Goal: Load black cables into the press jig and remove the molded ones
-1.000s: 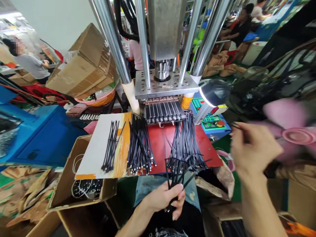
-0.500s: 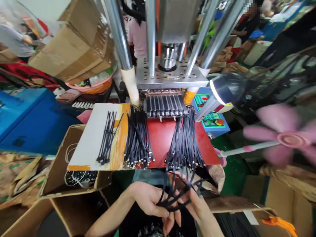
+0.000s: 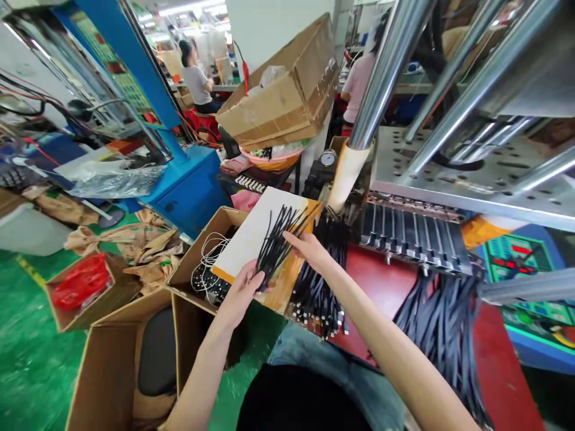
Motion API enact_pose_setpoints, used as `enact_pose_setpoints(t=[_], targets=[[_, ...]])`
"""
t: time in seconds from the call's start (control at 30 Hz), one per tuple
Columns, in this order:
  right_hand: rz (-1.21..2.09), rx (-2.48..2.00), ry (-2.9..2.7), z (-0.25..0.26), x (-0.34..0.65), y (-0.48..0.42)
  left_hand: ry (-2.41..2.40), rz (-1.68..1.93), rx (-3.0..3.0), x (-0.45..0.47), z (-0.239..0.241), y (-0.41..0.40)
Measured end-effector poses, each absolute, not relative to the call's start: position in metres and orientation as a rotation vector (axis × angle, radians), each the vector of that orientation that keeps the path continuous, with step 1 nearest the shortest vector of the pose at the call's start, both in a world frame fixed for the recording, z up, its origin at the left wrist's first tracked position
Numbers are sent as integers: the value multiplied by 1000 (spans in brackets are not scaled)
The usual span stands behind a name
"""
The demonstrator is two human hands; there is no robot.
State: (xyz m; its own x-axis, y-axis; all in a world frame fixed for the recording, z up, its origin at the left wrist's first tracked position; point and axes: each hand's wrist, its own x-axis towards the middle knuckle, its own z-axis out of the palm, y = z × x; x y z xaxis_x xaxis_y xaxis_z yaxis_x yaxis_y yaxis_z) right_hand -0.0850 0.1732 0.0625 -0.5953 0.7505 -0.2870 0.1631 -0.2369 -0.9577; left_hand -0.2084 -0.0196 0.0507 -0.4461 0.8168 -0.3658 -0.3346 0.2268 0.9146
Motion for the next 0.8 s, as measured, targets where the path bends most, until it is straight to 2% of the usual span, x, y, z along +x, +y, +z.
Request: enact_pose_setpoints(t=[0.13,0.2,0.3,0.4,0.53,0.67,0.8], targets=[[1584,-1320,-1753,52,-10,159,1912,1244,649,-213,56,-46],[1245,-1507,-1895,38,48,133,2119,1075,871,-208,67,-55],[866,-1694,-2114,14,114,87,2100,904,1216,-190,82,-35],[757,-1690,-2208,5,125,54,1949,627,1488,-158,82,18],[600,-1675,-2322,16,79,50,2043,336,1661,-121,70,71],[538,-1747,-2427,25,43,67,1994,422,1614,-117,69,67],[665,-1575,-2295,34,47,69,1688,612,1410,-127,68,53]])
